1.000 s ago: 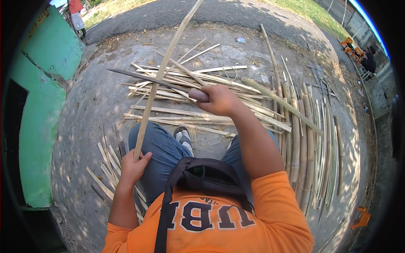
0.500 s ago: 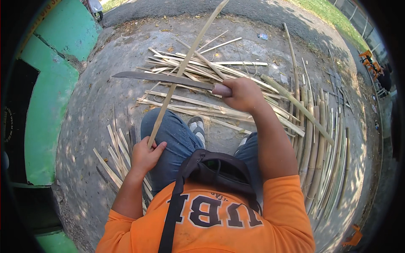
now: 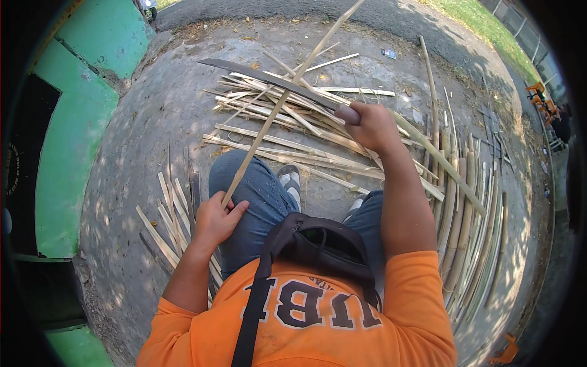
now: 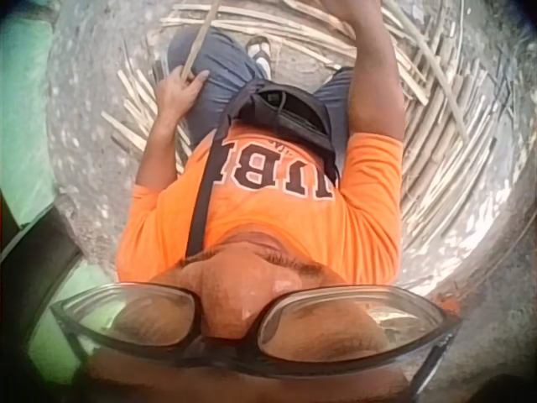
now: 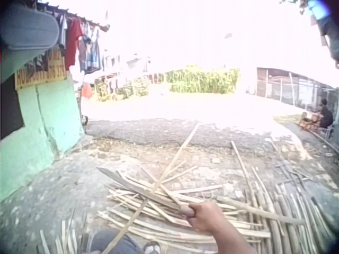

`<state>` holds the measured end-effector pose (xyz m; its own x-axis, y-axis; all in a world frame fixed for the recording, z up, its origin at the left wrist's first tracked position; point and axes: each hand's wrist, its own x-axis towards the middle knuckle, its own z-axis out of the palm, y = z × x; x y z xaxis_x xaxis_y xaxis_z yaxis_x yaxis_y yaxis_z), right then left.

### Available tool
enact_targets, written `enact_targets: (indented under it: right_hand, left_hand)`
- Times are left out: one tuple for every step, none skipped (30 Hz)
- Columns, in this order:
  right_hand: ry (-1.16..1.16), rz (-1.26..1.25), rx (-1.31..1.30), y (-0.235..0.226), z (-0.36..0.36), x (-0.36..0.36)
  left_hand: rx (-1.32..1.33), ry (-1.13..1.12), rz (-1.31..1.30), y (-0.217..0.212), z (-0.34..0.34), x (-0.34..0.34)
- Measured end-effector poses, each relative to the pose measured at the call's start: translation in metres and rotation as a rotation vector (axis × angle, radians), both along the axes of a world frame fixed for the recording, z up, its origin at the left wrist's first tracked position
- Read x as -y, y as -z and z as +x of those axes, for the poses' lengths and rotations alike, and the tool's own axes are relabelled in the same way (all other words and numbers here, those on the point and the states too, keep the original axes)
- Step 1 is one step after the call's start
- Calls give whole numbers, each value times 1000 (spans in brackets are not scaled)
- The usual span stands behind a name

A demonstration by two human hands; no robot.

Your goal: The person thins bamboo strips by hand using a large blade, drawing the blade along the length of each strip while holding them against their leg.

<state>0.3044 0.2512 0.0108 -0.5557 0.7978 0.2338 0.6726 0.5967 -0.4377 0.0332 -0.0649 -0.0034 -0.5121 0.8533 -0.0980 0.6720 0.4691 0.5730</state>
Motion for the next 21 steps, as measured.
enact_targets:
  right_hand:
    - [-7,-8,10,-1,0,-1]
    - [-9,-7,11,-2,-1,0]
    - [-28,-14,26,-3,-2,4]
    - [-46,-22,40,-4,-3,9]
    - [-46,-23,39,-7,-6,13]
    - [-100,-30,42,-10,-10,19]
    - [-155,-38,45,-11,-13,23]
    - [-198,-12,75,-2,-17,21]
    - [-200,-14,76,-3,-18,22]
    - [-230,-8,79,-5,-18,24]
    - [-259,-2,83,-7,-19,25]
    - [-263,-4,83,-9,-19,26]
    - [-242,4,98,-12,-19,27]
    - [-222,13,113,-13,-19,27]
    - [-222,13,114,-12,-19,27]
    - [-216,25,113,-11,-19,27]
    - [-209,38,111,-9,-19,26]
    - [-210,38,112,-7,-19,25]
    - [-204,48,111,-4,-19,24]
    - [-198,57,109,-3,-19,22]
    - [-199,58,109,-4,-19,22]
  left_hand:
    - [1,-2,1,1,-1,0]
    - [-7,7,-4,2,-3,0]
    - [-17,19,-9,2,-3,0]
    - [-19,19,-9,1,-2,-1]
    - [-19,14,-23,-2,-1,-3]
    - [-16,9,-39,-4,0,-3]
    - [-15,10,-41,-4,-1,-3]
    - [-15,16,-56,-4,-2,-3]
    - [-16,19,-70,-4,-3,-3]
    - [-15,17,-71,-4,-3,-3]
    - [-24,18,-69,-4,-2,-3]
    - [-34,16,-69,-4,-1,-3]
    - [-34,12,-71,-4,0,-2]
    - [-47,7,-67,-5,1,-2]
    - [-58,5,-61,-6,2,-3]
    - [-57,5,-60,-5,2,-3]
    - [-52,12,-58,-5,1,-3]
    - [-48,20,-57,-5,0,-3]
    - [-48,19,-57,-4,-1,-3]
    - [-33,21,-57,-4,-2,-2]
    - [-19,22,-57,-3,-3,-2]
